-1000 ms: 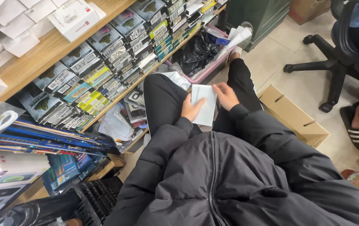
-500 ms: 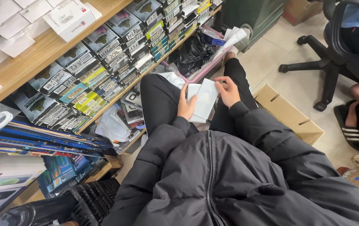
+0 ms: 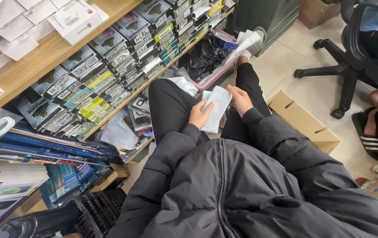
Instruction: The person sits cross-legged on a chair and repeatedly picks up small rectangular items from a cardboard box, places them on their lap, and then returns them to the box. The items appear to be small packages or cards.
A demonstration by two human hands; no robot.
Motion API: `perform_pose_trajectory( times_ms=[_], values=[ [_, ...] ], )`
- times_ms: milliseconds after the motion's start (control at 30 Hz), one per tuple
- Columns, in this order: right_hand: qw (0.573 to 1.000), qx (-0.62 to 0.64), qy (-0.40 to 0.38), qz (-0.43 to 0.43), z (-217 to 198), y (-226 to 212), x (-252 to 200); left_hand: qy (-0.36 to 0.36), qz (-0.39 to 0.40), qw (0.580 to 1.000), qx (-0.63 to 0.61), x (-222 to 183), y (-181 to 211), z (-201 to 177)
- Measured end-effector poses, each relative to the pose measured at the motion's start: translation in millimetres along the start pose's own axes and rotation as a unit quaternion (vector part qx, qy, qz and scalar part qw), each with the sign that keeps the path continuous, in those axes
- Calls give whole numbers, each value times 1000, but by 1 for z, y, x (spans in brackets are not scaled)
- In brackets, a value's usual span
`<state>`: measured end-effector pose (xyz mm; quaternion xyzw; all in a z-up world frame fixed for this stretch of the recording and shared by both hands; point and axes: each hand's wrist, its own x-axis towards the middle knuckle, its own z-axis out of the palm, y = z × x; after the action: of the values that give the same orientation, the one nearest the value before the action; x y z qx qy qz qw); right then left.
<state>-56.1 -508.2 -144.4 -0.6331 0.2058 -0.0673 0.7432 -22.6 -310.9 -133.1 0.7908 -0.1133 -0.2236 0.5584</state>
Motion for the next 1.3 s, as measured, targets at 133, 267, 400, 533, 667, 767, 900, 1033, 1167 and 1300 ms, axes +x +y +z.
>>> perform_pose_trajectory(
  times_ms=[133, 267, 400, 533, 667, 767, 900, 1033, 1167, 1300],
  values=[
    [1000, -15, -26, -5, -1, 3, -2, -14, -1, 1000, 20, 1, -2, 1],
    [999, -23, -30, -28, 4, -11, -13, -36, 7, 999, 35, -12, 12, 3],
    [998, 12, 47, -27, 3, -20, -15, -61, 7, 997, 45, -29, 36, 0],
    [993, 85, 84, 4, 3, -26, -20, -56, 12, 998, 33, -28, 39, -2],
    [994, 88, 12, 59, 16, -37, -32, -38, 5, 999, 16, -35, 47, -6],
    [993, 107, 28, 35, 11, -26, -20, -45, 12, 999, 13, -31, 41, -6],
    [984, 157, 83, 31, -7, -9, 0, -43, 27, 999, 12, -7, 9, 2],
    [960, 243, 139, 17, -16, -13, -2, -31, 35, 999, -6, 7, -12, 3],
    [931, 331, 152, -5, -31, -15, -2, 35, 30, 998, -46, 11, -17, 4],
    [927, 350, 137, -7, -27, -24, -11, 71, -30, 996, -40, -21, 28, -7]
  ],
)
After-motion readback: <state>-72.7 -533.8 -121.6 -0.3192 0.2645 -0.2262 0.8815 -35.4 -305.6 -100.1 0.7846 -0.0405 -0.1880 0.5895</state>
